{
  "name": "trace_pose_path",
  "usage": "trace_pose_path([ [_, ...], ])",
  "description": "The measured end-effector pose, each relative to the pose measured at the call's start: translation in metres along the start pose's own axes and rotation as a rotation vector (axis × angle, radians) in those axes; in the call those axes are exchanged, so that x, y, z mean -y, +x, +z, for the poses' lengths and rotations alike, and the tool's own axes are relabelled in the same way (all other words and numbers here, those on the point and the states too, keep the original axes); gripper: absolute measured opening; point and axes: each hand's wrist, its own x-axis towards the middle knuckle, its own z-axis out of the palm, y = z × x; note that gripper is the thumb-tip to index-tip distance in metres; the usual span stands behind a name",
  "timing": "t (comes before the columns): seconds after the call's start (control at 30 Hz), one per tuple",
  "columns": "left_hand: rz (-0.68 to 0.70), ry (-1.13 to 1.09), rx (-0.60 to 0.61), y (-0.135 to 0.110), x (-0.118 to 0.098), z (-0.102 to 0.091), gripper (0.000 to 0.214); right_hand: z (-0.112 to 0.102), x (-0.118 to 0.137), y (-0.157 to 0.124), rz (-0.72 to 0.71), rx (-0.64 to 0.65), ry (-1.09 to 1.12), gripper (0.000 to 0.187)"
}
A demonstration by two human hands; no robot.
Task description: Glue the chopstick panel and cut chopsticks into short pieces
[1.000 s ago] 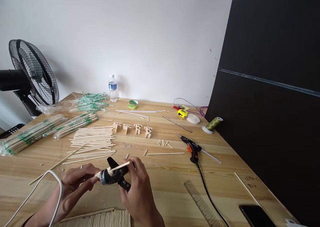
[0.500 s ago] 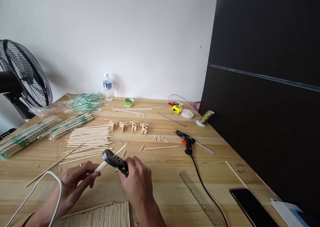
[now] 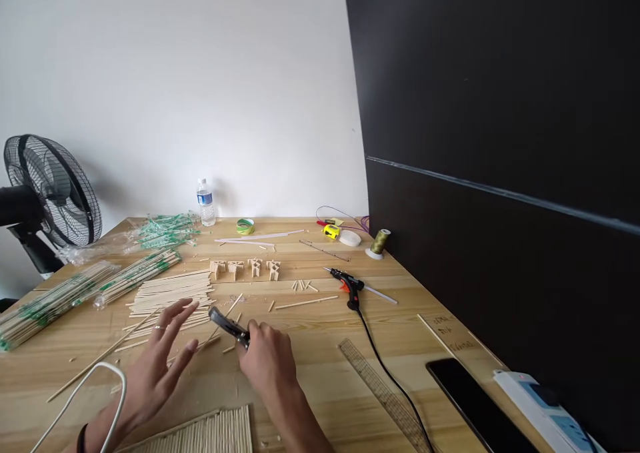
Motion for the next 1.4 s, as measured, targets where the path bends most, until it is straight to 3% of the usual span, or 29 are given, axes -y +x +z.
trace_pose_path([
  [0.2, 0.352, 0.214, 0.122, 0.014, -0.039, 0.020, 0.056, -0.006, 0.001, -0.021, -0.005, 0.052, -0.032, 0.018],
  [0.33, 0.403, 0.203, 0.185, 0.026, -0.052, 0.038, 0.047, -0.013, -0.008, -0.033, 0.020, 0.064, -0.086, 0.021],
  [0.57, 0.472, 0.114, 0.226, 0.042, -0.071, 0.052, 0.041, -0.013, -0.030, -0.039, 0.079, 0.013, -0.115, 0.036],
  [0.9, 0.439, 0.053, 0.262, 0.046, -0.054, 0.068, 0.041, -0.005, -0.037, -0.033, 0.119, 0.037, -0.132, 0.046],
  [1.03, 0.367, 0.011, 0.218, 0.056, -0.046, 0.062, 0.039, -0.008, -0.042, -0.031, 0.126, 0.052, -0.137, 0.030],
  [1.2, 0.189, -0.012, 0.081, 0.063, -0.029, 0.045, 0.036, -0.008, -0.056, -0.039, 0.193, 0.020, -0.112, 0.029],
  [1.27, 0.191, -0.021, 0.117, 0.054, -0.022, 0.038, 0.032, -0.007, -0.063, -0.043, 0.236, 0.002, -0.084, 0.032],
  [1.4, 0.285, -0.031, 0.304, 0.028, -0.017, 0.031, 0.027, -0.007, -0.073, -0.046, 0.280, -0.028, -0.008, 0.037],
])
